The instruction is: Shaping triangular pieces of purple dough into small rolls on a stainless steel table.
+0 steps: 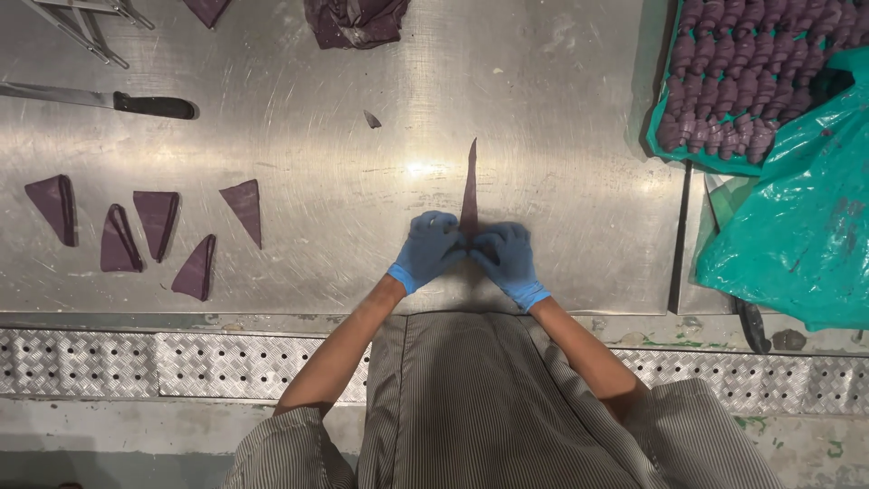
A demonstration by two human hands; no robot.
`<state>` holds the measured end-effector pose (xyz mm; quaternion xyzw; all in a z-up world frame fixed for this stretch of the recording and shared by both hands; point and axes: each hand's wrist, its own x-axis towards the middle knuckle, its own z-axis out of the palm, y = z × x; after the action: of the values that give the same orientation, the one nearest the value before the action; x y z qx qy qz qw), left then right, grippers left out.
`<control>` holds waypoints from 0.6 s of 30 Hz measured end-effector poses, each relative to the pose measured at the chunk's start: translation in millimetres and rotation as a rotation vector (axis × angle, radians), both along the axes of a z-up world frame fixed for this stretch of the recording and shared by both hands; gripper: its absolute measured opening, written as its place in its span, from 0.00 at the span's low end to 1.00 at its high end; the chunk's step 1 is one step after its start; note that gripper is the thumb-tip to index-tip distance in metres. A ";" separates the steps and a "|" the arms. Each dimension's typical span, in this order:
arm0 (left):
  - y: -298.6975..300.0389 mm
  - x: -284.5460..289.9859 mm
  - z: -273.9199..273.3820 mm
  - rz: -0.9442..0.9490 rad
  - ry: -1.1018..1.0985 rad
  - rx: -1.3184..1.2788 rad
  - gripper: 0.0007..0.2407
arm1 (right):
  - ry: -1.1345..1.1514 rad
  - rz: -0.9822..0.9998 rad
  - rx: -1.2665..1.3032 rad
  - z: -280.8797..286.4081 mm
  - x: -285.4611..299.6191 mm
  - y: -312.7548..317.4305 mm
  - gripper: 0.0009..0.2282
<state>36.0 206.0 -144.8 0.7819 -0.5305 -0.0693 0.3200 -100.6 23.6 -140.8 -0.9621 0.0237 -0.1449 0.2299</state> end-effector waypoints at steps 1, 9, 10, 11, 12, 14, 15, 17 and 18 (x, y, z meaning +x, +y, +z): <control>-1.2 0.3 -1.8 0.038 0.024 -0.024 0.12 | -0.010 -0.026 0.028 0.7 1.5 0.5 0.12; -5.7 -5.3 -8.3 0.153 -0.029 -0.034 0.14 | -0.065 0.063 -0.014 -10.1 -1.3 -6.8 0.12; -3.1 -6.9 -7.0 0.105 -0.050 -0.058 0.15 | -0.064 0.100 -0.068 -13.3 -2.3 -8.3 0.12; -0.6 -8.5 -5.9 0.057 -0.071 -0.083 0.15 | -0.062 0.137 -0.121 -16.6 -3.2 -9.9 0.11; 0.0 -11.2 -18.5 0.057 -0.071 -0.083 0.15 | -0.062 0.137 -0.121 -15.8 -1.4 -11.4 0.11; 1.8 -16.3 -43.9 0.005 -0.221 -0.047 0.10 | -0.102 0.145 -0.215 -14.6 2.4 -13.9 0.10; 3.1 -15.6 -40.5 0.005 -0.222 -0.047 0.10 | -0.103 0.146 -0.215 -15.1 2.7 -13.8 0.10; 3.3 -14.0 -34.2 0.029 -0.394 -0.068 0.10 | -0.133 0.145 -0.263 -16.1 3.8 -16.2 0.10; 2.9 -12.7 -33.5 0.031 -0.396 -0.069 0.10 | -0.135 0.148 -0.264 -14.0 4.4 -16.3 0.10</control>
<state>23.3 208.9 -178.3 0.7770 -0.5730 0.1088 0.2369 -96.2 7.3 -154.8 -0.9711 -0.0818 -0.1939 0.1126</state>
